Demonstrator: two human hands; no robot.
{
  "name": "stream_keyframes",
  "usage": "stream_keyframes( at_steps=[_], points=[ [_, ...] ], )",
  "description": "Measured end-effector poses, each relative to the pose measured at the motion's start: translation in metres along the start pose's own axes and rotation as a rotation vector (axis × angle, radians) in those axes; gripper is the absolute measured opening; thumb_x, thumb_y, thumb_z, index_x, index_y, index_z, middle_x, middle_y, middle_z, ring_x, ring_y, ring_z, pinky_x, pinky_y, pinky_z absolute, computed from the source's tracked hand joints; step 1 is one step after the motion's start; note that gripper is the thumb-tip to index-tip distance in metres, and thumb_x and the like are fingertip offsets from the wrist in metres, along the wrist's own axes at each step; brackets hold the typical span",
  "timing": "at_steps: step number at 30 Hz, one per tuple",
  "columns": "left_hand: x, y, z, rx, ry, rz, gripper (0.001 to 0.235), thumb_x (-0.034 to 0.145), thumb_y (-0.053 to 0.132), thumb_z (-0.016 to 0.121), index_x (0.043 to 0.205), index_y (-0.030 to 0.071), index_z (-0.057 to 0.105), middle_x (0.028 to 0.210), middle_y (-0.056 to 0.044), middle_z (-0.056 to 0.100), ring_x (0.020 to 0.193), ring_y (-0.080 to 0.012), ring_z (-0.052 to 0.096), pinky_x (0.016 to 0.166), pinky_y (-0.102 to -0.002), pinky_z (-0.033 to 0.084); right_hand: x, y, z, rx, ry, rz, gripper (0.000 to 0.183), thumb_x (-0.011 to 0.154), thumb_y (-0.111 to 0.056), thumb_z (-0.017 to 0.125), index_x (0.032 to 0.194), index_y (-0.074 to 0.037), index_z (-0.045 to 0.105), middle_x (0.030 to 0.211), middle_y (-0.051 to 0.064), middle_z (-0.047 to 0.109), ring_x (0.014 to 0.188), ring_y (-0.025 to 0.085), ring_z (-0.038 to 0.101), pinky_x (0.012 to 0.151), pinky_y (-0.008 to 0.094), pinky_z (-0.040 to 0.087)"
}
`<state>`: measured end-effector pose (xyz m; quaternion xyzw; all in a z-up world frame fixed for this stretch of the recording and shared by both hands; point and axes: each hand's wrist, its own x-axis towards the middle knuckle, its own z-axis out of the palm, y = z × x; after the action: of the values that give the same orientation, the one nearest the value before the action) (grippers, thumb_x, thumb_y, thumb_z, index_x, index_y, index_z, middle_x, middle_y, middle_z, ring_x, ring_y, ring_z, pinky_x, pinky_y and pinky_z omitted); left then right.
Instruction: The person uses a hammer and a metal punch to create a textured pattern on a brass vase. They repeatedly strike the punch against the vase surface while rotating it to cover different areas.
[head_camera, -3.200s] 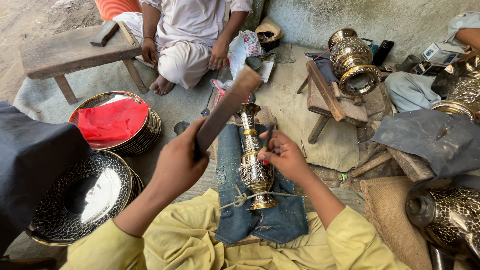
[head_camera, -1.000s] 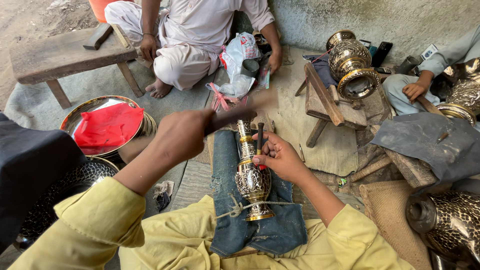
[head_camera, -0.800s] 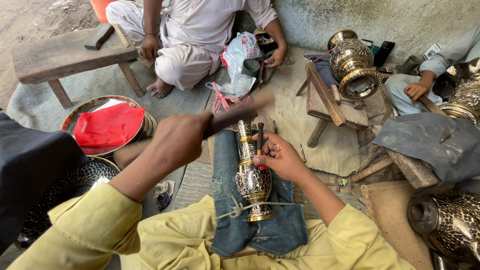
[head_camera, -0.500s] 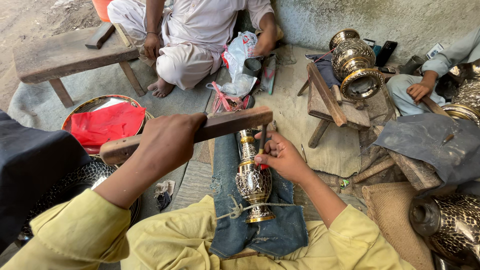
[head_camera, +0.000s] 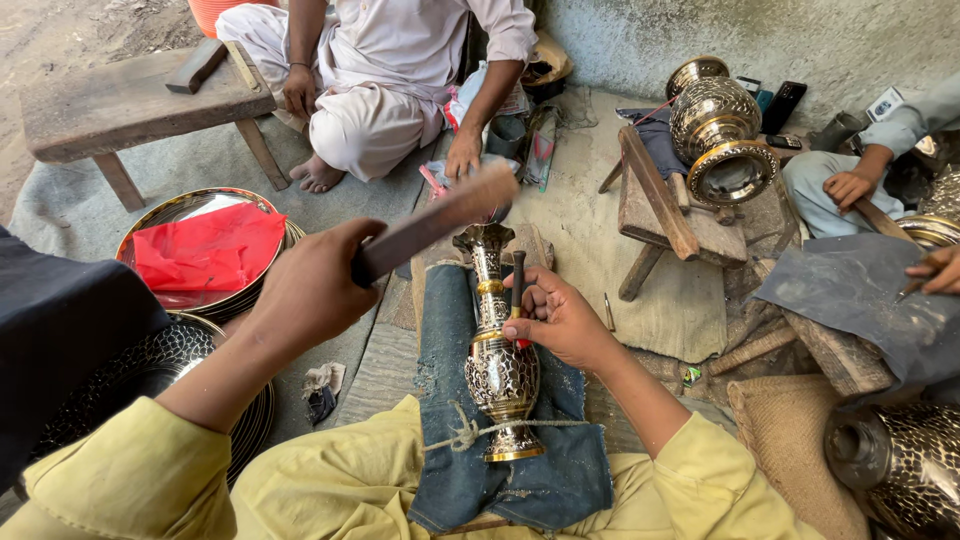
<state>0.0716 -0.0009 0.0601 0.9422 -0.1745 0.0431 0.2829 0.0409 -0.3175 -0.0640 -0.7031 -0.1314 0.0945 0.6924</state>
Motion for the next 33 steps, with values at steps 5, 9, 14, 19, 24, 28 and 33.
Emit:
stream_keyframes(
  at_steps=[5,9,14,19,24,28,33],
  points=[
    [-0.002,-0.002,0.005,0.130,-0.141,0.009,0.040,0.081,0.009,0.067,0.120,0.015,0.062,0.093,-0.015,0.073,0.091,-0.0360,0.072,0.078,-0.049,0.056,0.005,0.000,-0.003,-0.037,-0.061,-0.020,0.049,0.084,0.001,0.080,0.128,-0.004,0.057,0.081,-0.001,0.060,0.076,0.006,0.060,0.072,0.023,0.052],
    [-0.018,0.000,0.007,0.024,-0.017,0.062,0.050,0.074,0.007,0.067,0.123,0.014,0.060,0.092,-0.016,0.073,0.084,-0.0372,0.071,0.072,-0.049,0.056,0.010,-0.002,-0.005,-0.101,-0.130,-0.026,0.049,0.082,0.003,0.083,0.126,-0.001,0.062,0.083,-0.002,0.057,0.079,0.006,0.057,0.075,0.024,0.052],
    [-0.043,0.003,0.009,0.305,-0.169,-0.139,0.041,0.084,0.008,0.066,0.123,0.019,0.062,0.097,-0.009,0.073,0.093,-0.0339,0.071,0.078,-0.049,0.055,0.012,-0.007,-0.010,-0.062,-0.151,0.015,0.055,0.082,0.000,0.082,0.133,-0.003,0.061,0.088,-0.003,0.062,0.085,0.006,0.061,0.080,0.024,0.054],
    [-0.049,-0.006,0.008,0.197,-0.058,-0.066,0.074,0.071,0.015,0.078,0.142,0.019,0.057,0.105,-0.012,0.068,0.100,-0.0340,0.068,0.086,-0.047,0.053,0.012,-0.005,-0.016,0.045,-0.204,-0.025,0.056,0.085,-0.001,0.082,0.136,-0.005,0.059,0.091,0.001,0.066,0.088,0.009,0.065,0.084,0.027,0.054],
    [-0.032,-0.002,0.008,-0.087,0.164,0.131,0.062,0.069,0.005,0.070,0.130,0.009,0.058,0.113,-0.018,0.066,0.099,-0.0411,0.067,0.081,-0.048,0.054,0.012,0.008,-0.018,0.117,-0.238,-0.090,0.055,0.087,0.000,0.080,0.137,-0.006,0.058,0.099,0.002,0.067,0.093,0.010,0.064,0.088,0.028,0.055],
    [-0.020,0.013,0.004,-0.017,-0.053,-0.105,0.046,0.081,0.008,0.066,0.126,0.012,0.055,0.095,-0.014,0.071,0.089,-0.0350,0.073,0.079,-0.048,0.056,0.012,0.013,-0.020,0.098,-0.233,-0.105,0.054,0.088,0.000,0.079,0.137,-0.007,0.058,0.101,0.002,0.068,0.095,0.010,0.065,0.089,0.029,0.055],
    [-0.016,0.026,-0.001,0.093,-0.133,-0.055,0.050,0.080,0.006,0.063,0.129,0.016,0.057,0.091,-0.015,0.072,0.086,-0.0357,0.071,0.074,-0.048,0.054,0.013,0.012,-0.020,0.102,-0.245,-0.115,0.054,0.089,-0.001,0.079,0.138,-0.006,0.057,0.097,0.001,0.067,0.094,0.010,0.065,0.089,0.028,0.055]
  ],
)
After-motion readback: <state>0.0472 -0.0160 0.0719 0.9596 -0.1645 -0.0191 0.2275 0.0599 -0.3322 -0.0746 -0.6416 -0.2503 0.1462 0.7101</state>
